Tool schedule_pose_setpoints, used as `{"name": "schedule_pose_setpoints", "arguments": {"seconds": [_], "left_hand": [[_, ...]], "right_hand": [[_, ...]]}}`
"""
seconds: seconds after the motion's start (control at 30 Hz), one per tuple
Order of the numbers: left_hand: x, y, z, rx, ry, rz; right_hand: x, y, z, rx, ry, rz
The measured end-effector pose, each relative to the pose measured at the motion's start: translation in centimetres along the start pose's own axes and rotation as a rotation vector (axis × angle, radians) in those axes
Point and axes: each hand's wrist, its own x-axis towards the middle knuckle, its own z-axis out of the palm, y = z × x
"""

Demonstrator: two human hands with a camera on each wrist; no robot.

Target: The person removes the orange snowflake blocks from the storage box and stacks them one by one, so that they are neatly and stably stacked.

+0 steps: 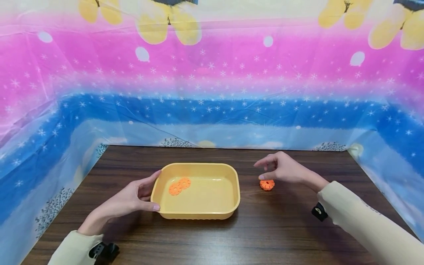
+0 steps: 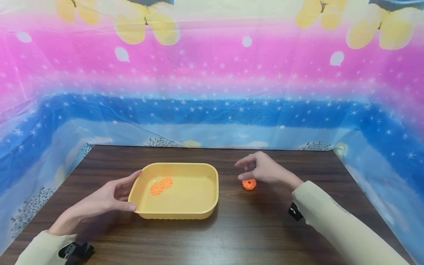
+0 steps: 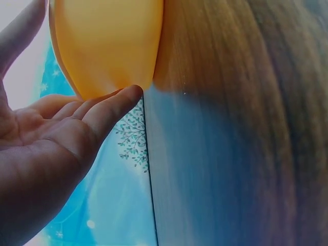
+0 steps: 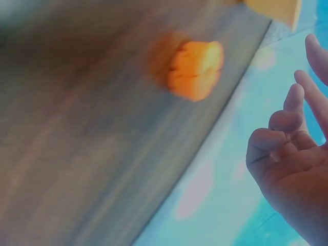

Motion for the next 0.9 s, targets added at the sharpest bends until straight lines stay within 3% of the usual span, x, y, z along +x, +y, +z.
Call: {"name": "schedule_pose_setpoints", "arguments": {"seconds": [0.17,0.5,0.73,0.9], "left_hand": [[0.1,-0.1,-0.1,-0.003,-0.002,0.004],[0.1,-0.5,-0.3,-0.026,-0.02,0.011],[0.2,-0.4,-0.3,-0.006,-0.01,0.018],[0.4,-0.4,-0.3,0.01,-0.002,0.011]], "right_hand": [[1.9,-3.0,0.0,0.015,-0.048,0.003],[6.0,-7.5,1.0,0.051,-0.156,-0.106],[9.3,-10.2,2.4,0.019,-0.225,-0.164],[11.5,-12.1,4.1,0.063,-0.3,-0.192]]}}
